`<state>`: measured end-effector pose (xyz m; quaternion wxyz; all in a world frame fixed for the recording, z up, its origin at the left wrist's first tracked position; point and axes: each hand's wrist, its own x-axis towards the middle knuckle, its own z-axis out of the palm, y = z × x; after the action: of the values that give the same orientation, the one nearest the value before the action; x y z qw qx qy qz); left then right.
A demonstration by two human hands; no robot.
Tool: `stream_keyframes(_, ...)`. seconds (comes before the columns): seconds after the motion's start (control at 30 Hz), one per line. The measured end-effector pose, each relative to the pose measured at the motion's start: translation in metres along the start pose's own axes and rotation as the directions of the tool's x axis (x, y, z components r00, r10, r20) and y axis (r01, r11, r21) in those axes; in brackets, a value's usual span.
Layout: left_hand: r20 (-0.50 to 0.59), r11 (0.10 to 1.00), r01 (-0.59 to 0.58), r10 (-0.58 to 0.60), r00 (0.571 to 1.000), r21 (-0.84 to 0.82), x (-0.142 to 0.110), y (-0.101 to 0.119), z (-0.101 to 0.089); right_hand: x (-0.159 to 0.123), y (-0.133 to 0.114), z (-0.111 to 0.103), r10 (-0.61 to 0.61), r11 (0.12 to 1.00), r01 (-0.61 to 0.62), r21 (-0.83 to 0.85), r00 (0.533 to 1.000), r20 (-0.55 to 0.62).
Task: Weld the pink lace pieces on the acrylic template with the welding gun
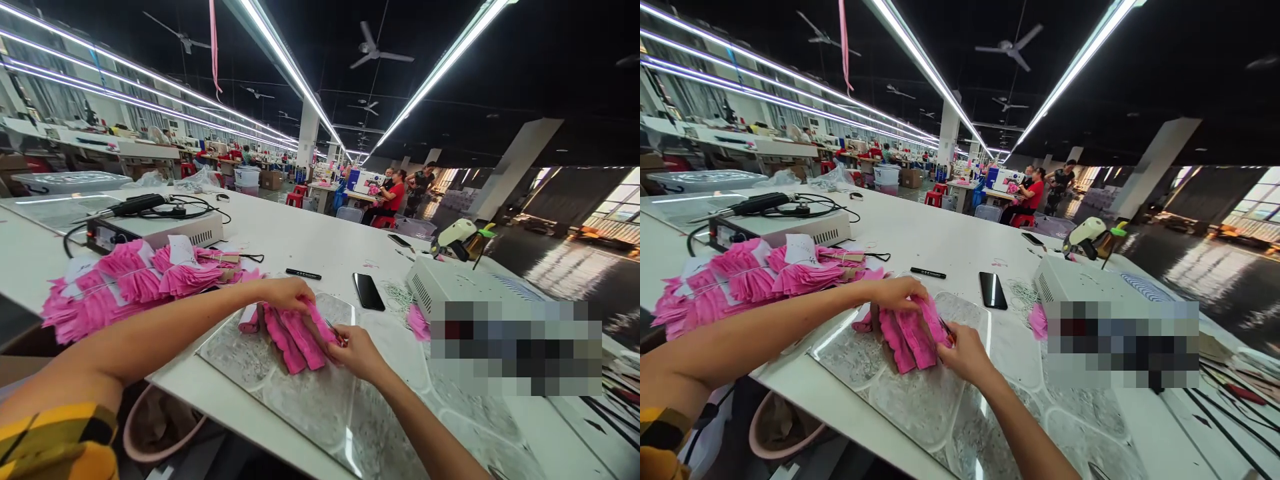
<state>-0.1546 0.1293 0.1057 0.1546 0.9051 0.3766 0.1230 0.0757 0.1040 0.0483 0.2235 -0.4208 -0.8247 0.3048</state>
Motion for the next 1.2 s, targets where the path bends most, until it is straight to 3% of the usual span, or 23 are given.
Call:
stream_keyframes(0.1, 0.082, 0.994, 0.002, 0.007, 0.997, -0.113, 0.000, 0.003, -0.009, 0.003, -0.002, -0.004, -0.007, 1.000, 0.007, 0.024, 1.000, -0.001)
stream_keyframes(0.2, 0.095, 0.980, 0.017, 0.002, 0.996, -0.198, -0.002, 0.008, -0.018, 0.004, -0.004, -0.013, -0.038, 0.997, 0.040, 0.069, 0.999, -0.036)
stream_keyframes(0.33, 0.129, 0.961, 0.029, 0.007, 0.992, -0.274, -0.001, 0.015, -0.031, 0.004, -0.005, -0.023, -0.059, 0.984, 0.056, 0.166, 0.998, 0.009)
stream_keyframes(0.43, 0.115, 0.961, 0.039, -0.008, 0.993, -0.275, 0.008, 0.013, -0.037, 0.009, -0.002, -0.031, -0.044, 0.976, 0.043, 0.214, 0.999, -0.002)
stream_keyframes(0.53, 0.047, 0.978, 0.054, -0.046, 0.998, -0.200, 0.025, 0.005, -0.037, 0.021, 0.008, -0.049, -0.021, 0.980, 0.038, 0.197, 0.996, -0.091)
stream_keyframes(0.63, -0.077, 0.996, 0.057, -0.062, 0.995, -0.071, 0.044, -0.002, -0.028, 0.035, 0.025, -0.071, -0.020, 0.992, 0.047, 0.120, 0.976, -0.219)
stream_keyframes(0.73, -0.162, 0.998, 0.022, -0.011, 0.987, 0.064, 0.057, -0.003, -0.003, 0.036, 0.047, -0.084, -0.044, 0.999, 0.049, 0.009, 0.945, -0.323)
stream_keyframes(0.8, -0.136, 0.991, -0.033, 0.051, 0.989, 0.132, 0.058, -0.001, 0.021, 0.029, 0.063, -0.080, -0.057, 0.998, 0.042, -0.052, 0.943, -0.328)
stream_keyframes(0.93, -0.015, 0.975, -0.108, 0.113, 0.993, 0.195, 0.047, -0.001, 0.059, 0.006, 0.089, -0.056, -0.040, 0.993, 0.013, -0.118, 0.972, -0.231)
stream_keyframes(1.03, -0.013, 0.974, -0.067, 0.072, 0.997, 0.217, 0.035, -0.001, 0.063, -0.001, 0.101, -0.048, -0.015, 0.990, -0.014, -0.139, 0.978, -0.208)
stream_keyframes(1.2, 0.084, 0.969, -0.020, -0.001, 0.996, 0.246, 0.016, 0.008, 0.048, 0.001, 0.109, -0.049, 0.002, 0.988, -0.034, -0.151, 0.979, -0.204)
